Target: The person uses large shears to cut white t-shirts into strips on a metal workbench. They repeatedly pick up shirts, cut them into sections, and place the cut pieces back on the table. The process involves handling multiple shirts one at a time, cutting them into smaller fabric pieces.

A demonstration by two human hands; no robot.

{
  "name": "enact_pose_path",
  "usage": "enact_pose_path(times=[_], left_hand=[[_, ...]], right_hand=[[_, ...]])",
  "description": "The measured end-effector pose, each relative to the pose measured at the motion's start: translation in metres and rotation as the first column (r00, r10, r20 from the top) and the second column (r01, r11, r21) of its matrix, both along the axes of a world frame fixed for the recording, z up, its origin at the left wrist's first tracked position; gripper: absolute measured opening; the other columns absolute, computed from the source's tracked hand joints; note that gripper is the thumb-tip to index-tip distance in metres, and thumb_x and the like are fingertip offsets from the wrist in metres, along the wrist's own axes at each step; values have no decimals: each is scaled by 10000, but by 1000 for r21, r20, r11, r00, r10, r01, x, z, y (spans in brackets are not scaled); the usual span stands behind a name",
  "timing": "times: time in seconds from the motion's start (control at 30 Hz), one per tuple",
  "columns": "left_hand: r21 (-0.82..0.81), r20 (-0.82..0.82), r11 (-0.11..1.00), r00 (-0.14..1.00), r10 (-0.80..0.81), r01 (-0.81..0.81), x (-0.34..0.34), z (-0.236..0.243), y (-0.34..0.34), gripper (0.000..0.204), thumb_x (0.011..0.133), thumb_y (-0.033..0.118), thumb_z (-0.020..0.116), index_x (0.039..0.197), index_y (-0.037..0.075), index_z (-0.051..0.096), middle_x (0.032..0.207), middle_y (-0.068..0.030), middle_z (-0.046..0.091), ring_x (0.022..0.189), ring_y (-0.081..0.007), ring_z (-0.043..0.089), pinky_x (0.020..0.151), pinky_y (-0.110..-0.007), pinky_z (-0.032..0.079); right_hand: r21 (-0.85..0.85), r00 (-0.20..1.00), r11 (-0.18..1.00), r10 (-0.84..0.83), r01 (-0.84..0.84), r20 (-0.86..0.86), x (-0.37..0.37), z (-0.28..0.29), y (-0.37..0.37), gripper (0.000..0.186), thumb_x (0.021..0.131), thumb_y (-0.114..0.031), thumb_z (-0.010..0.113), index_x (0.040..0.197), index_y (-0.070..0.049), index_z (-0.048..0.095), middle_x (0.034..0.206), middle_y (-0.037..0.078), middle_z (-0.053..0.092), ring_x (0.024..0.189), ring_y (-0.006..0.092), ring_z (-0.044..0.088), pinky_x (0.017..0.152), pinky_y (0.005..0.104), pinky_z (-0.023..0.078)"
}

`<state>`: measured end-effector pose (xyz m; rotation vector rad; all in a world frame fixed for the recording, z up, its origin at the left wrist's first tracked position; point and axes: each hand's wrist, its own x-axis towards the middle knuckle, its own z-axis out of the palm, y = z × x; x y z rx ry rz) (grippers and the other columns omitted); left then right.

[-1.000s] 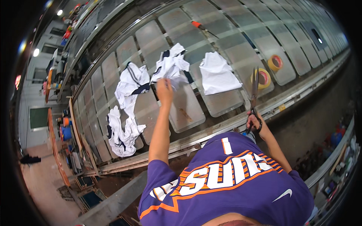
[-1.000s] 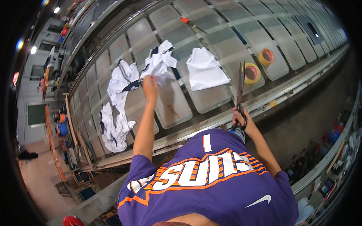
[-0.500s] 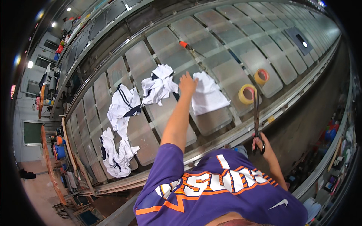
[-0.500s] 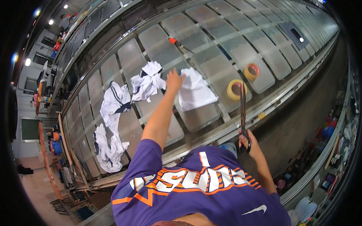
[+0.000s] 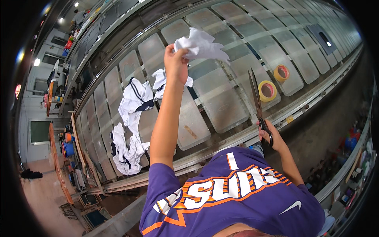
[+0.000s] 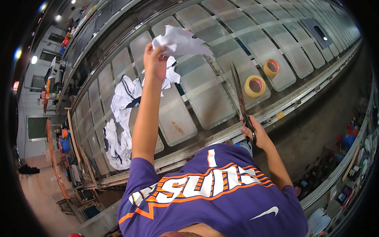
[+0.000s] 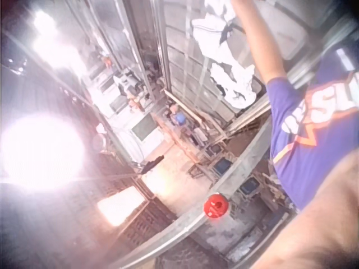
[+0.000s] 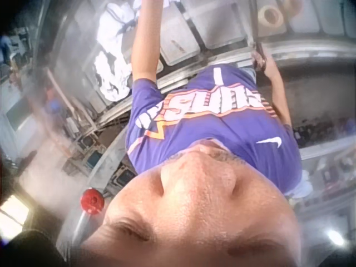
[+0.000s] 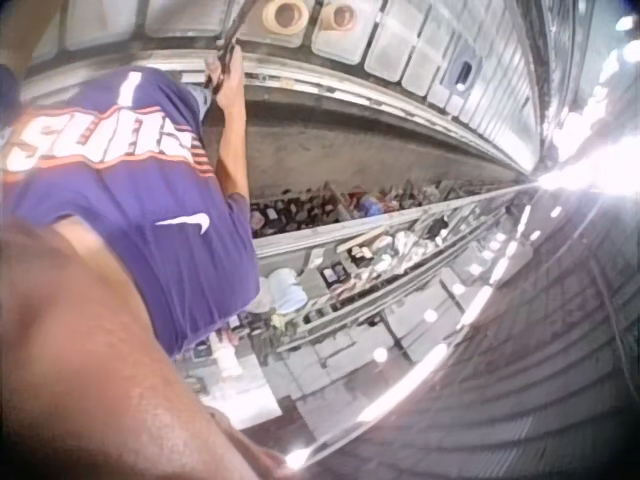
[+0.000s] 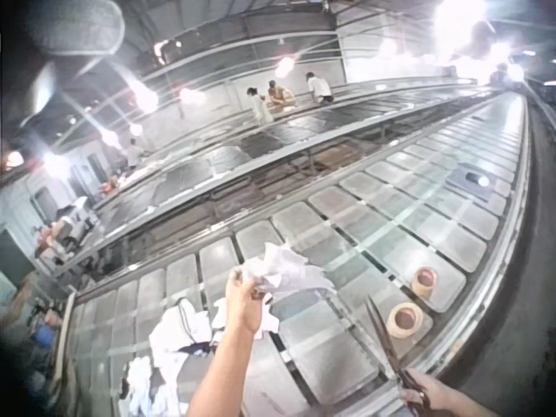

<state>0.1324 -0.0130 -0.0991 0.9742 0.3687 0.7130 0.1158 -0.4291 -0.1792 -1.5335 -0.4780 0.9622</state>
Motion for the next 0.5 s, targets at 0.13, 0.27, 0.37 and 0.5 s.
enact_pose_path(times=[0.13,0.27,0.37,0.5], left_hand=[[230,-67,972,996,61,-44,-84,-44,-6,432,765,-96,579,1169,56,582,1019,-81,642,990,-182,613,866,-326,487],[606,-640,550,763,-92,575,-186,-140,15,419,783,-7,637,1199,24,608,1054,-79,645,1003,-182,596,901,-327,468],[395,-839,756,541,65,522,-236,-190,18,525,784,284,757,1174,-29,599,1071,-129,661,1066,-256,604,928,-373,471],[376,-903,864,-76,422,334,-213,-203,-12,1048,584,812,700,1147,-64,581,1150,-211,626,1111,-377,583,951,-466,463]], right_hand=[[12,995,995,94,-95,31,4,2,15,430,928,-281,662,1230,-40,475,818,-19,517,714,71,499,641,221,425],[-42,985,984,172,-173,-26,-7,4,13,449,916,-290,683,1225,-35,480,823,-22,502,714,72,488,652,222,427],[-89,973,969,230,-230,-15,-11,-8,6,451,901,-277,702,1216,-32,490,833,-18,496,720,73,488,658,221,428],[-108,959,953,276,-282,-63,-19,-11,13,445,904,-270,698,1216,-32,489,830,-18,497,728,77,495,664,230,433]])
